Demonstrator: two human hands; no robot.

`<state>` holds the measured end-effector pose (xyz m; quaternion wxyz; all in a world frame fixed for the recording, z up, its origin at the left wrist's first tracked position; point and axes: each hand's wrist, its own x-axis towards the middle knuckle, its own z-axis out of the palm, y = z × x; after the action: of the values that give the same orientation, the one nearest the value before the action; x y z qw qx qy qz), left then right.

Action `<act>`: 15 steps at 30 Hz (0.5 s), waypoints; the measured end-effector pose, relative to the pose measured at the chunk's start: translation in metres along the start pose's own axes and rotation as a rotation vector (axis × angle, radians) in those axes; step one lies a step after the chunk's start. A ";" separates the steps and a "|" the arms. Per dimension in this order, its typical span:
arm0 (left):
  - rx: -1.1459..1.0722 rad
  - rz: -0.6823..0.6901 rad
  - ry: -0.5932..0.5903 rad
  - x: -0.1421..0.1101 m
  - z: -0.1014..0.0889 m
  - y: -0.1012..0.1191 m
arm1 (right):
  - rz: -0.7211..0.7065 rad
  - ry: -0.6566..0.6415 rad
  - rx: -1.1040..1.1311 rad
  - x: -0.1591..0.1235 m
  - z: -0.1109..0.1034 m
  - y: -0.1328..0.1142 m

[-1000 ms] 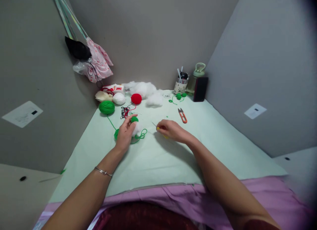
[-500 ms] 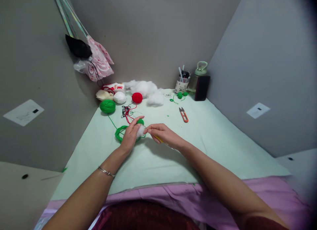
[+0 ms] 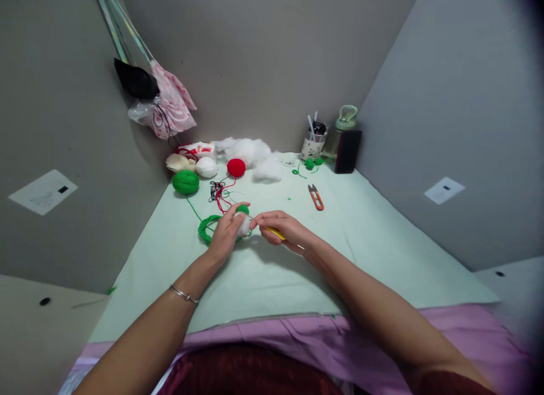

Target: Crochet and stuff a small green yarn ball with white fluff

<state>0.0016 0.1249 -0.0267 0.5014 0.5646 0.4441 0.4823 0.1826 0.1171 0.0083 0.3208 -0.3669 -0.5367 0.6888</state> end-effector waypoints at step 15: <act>0.079 0.047 0.009 -0.002 0.000 0.000 | 0.014 -0.025 0.062 0.001 -0.005 0.000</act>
<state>0.0012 0.1228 -0.0269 0.4653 0.5921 0.4514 0.4788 0.1862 0.1202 0.0072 0.3207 -0.3519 -0.5166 0.7117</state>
